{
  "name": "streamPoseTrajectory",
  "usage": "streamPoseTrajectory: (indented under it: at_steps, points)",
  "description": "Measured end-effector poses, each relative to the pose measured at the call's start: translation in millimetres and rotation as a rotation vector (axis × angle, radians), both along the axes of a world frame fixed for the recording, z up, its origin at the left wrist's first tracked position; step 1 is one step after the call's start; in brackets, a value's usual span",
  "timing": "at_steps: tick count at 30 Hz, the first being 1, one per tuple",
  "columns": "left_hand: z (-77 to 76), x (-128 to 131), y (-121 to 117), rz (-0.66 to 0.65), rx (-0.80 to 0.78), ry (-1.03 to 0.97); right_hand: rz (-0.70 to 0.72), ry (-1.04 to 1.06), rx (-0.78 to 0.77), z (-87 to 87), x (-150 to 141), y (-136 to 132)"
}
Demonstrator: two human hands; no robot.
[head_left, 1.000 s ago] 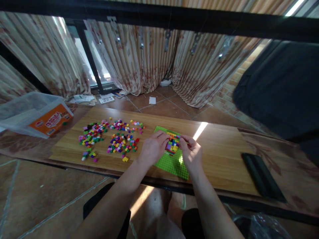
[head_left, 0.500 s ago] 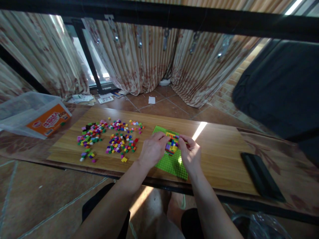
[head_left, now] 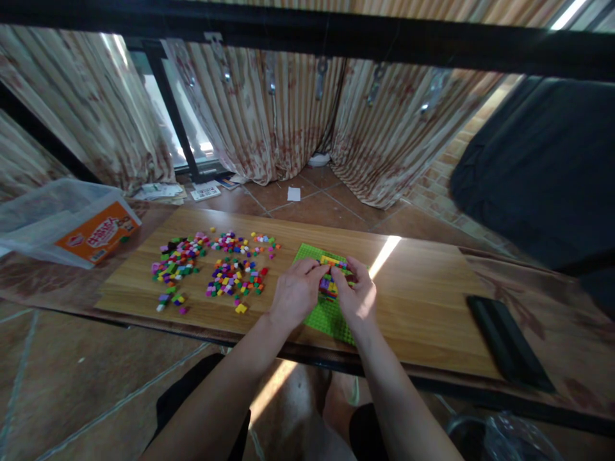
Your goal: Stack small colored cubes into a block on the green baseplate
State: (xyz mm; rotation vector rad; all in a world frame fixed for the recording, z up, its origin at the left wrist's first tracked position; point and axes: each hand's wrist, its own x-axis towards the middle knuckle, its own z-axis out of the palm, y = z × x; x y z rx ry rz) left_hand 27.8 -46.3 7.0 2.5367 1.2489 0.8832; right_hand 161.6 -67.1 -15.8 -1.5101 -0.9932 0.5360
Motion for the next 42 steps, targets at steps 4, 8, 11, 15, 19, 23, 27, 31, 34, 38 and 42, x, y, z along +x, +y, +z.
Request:
streamPoseTrajectory:
  at_steps: [4,8,11,15,19,23,27,31,34,38,42]
  points:
    - [-2.4,0,1,0.01,-0.042,-0.091,-0.045,-0.025,-0.016,-4.0,-2,4]
    - [-2.9,0,1,0.017,-0.07,-0.177,-0.048,-0.023,-0.02,-5.7,-2,6]
    - [-1.8,1,0,0.017,-0.1,-0.224,-0.056,-0.012,-0.006,-5.7,-2,7]
    - [-1.3,2,-3,0.022,-0.112,-0.261,-0.047,0.006,0.009,-4.2,-3,7]
    - [-1.4,2,-5,0.028,-0.119,-0.257,-0.048,-0.002,-0.021,-3.4,-3,6]
    - [-1.5,2,-5,0.037,-0.132,-0.251,-0.03,-0.004,-0.059,-4.0,-4,6]
    - [-1.5,1,-5,0.028,-0.14,-0.258,-0.038,-0.029,-0.062,-3.2,-4,6]
    - [-0.4,1,-5,0.025,-0.145,-0.259,-0.031,-0.087,-0.062,-0.7,-5,5]
    - [-0.1,0,-6,0.026,-0.155,-0.26,-0.021,-0.145,-0.08,0.4,-6,5]
    - [-0.4,-2,-7,0.016,-0.17,-0.269,-0.015,-0.178,-0.035,-2.9,-6,6]
    - [1.7,-10,-3,0.055,-0.162,-0.294,0.0,-0.131,-0.048,-10.1,-6,6]
